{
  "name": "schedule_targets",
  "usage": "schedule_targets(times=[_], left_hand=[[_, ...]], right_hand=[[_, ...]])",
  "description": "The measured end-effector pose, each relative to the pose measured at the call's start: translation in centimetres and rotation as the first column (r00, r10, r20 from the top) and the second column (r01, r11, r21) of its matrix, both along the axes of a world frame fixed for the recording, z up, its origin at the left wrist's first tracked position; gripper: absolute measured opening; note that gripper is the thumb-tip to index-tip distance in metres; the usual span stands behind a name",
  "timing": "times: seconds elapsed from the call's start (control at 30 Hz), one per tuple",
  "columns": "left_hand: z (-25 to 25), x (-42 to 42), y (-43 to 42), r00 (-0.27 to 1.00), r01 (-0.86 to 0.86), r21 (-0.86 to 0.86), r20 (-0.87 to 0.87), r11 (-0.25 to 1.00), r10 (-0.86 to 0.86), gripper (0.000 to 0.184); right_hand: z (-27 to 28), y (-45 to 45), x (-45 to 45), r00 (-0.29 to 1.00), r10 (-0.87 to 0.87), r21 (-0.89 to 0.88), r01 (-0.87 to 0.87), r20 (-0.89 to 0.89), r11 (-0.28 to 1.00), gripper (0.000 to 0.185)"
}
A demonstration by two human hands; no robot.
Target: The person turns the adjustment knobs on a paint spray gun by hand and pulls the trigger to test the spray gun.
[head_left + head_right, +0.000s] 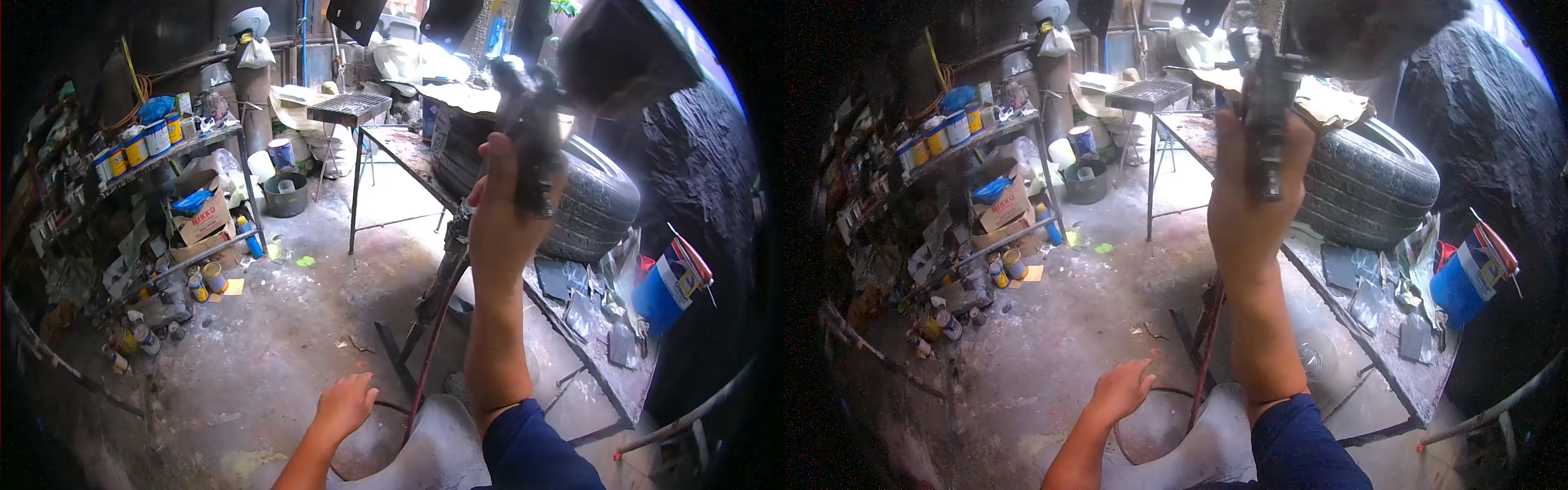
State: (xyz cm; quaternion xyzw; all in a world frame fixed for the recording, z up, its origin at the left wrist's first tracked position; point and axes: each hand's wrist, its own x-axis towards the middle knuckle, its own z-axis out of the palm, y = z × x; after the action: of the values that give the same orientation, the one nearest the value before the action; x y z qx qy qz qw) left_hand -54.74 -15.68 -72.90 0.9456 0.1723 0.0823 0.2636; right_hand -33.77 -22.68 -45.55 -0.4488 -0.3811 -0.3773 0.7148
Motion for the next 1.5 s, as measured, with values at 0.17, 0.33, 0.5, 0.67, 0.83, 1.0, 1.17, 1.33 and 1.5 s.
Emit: schedule_targets(times=[0.17,0.33,0.5,0.67,0.83,1.0,1.17,1.33,1.5], left_hand=[[0.5,0.1,-0.2,1.0,0.003,-0.004,-0.009,1.0,-0.003,0.035],[1.0,-0.1,-0.3,1.0,-0.002,-0.016,-0.011,1.0,0.002,0.036],[1.7,-0.1,-0.1,0.997,-0.021,-0.059,-0.069,0.998,0.017,0.04],[1.7,-0.1,0.0,0.997,-0.028,-0.076,-0.068,0.997,0.022,0.042],[2.8,-0.3,0.0,0.993,-0.024,-0.077,-0.117,0.997,0.015,0.04],[1.8,-0.6,0.3,0.999,-0.016,-0.05,-0.045,0.999,0.014,0.039],[1.5,-0.7,0.4,0.999,-0.002,-0.01,0.039,1.0,0.002,0.035],[1.7,-0.6,0.6,1.0,-0.001,-0.024,0.016,1.0,0.001,0.036],[1.7,-0.4,0.6,1.0,-0.001,-0.012,-0.015,1.0,0.001,0.039]], right_hand=[[-2.4,0.6,0.1,0.994,-0.048,-0.122,0.036,-0.096,0.992,0.029],[-4.2,1.4,0.0,0.991,-0.032,-0.15,0.011,-0.134,0.989,0.029],[-4.6,2.8,0.8,0.991,-0.062,-0.156,0.043,-0.116,0.987,0.031],[-5.1,4.8,2.1,0.99,-0.115,-0.13,0.103,-0.087,0.986,0.035],[-5.0,7.2,3.4,0.98,-0.198,-0.109,0.2,0.027,0.974,0.035],[-4.4,7.8,4.0,0.97,-0.227,-0.145,0.238,0.086,0.96,0.036],[-5.3,6.1,2.9,0.998,-0.055,-0.062,0.053,-0.028,0.997,0.038],[-4.8,5.2,1.9,1.0,0.008,0.014,-0.008,0.019,1.0,0.036],[-3.3,6.1,2.1,0.999,-0.023,-0.084,0.02,-0.03,0.996,0.037]])
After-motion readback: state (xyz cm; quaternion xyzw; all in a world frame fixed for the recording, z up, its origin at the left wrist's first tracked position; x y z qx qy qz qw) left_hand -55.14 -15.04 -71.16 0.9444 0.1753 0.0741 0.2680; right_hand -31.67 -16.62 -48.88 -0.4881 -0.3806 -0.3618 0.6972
